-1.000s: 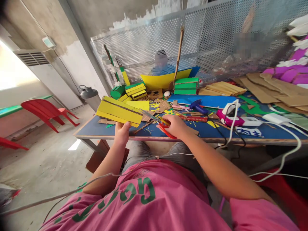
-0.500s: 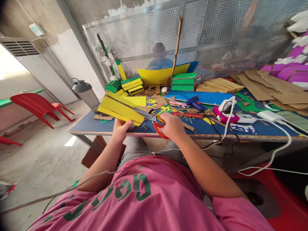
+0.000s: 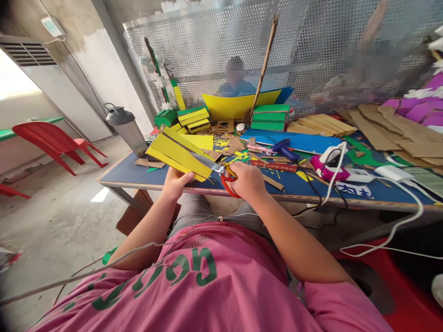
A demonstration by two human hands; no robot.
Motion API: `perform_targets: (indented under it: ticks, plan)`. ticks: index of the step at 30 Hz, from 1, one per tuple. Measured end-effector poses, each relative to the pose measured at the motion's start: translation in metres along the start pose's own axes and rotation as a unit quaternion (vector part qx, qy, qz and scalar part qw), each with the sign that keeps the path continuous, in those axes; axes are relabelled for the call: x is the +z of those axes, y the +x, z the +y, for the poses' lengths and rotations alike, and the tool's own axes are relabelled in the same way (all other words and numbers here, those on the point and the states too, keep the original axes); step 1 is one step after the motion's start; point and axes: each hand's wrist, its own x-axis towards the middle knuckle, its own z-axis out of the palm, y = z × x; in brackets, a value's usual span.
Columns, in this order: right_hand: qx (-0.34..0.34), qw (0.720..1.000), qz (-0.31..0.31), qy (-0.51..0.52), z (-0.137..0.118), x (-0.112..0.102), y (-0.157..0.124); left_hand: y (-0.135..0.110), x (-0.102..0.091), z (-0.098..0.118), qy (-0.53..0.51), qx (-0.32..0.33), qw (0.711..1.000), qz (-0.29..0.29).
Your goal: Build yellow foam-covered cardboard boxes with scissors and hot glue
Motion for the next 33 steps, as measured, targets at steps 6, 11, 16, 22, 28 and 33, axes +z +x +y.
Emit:
perform_targets:
  ticks: [6, 11, 16, 22, 28, 33]
  plan:
    - [0.002, 1.0, 0.007, 0.031, 0.001, -0.001, 0.0, 0.001, -0.003, -0.007, -0.013, 0.015, 1.0, 0.024]
    - [0.006, 1.0, -0.002, 0.012, -0.001, -0.005, -0.005, 0.0, -0.004, -0.009, -0.011, 0.02, 0.999, 0.045]
    - [0.013, 1.0, -0.002, -0.013, -0.005, -0.009, -0.006, -0.001, -0.005, -0.009, -0.02, 0.009, 0.999, 0.029]
    - [0.011, 0.999, 0.004, -0.05, -0.005, -0.009, -0.006, -0.001, -0.005, -0.007, -0.026, -0.004, 1.0, 0.016]
    - [0.003, 0.998, -0.006, -0.068, -0.004, -0.006, -0.004, 0.0, -0.004, -0.004, -0.026, -0.014, 0.999, 0.023]
    - [-0.016, 0.996, 0.003, -0.083, -0.002, -0.003, 0.0, 0.0, -0.003, -0.003, -0.019, -0.017, 0.999, 0.041]
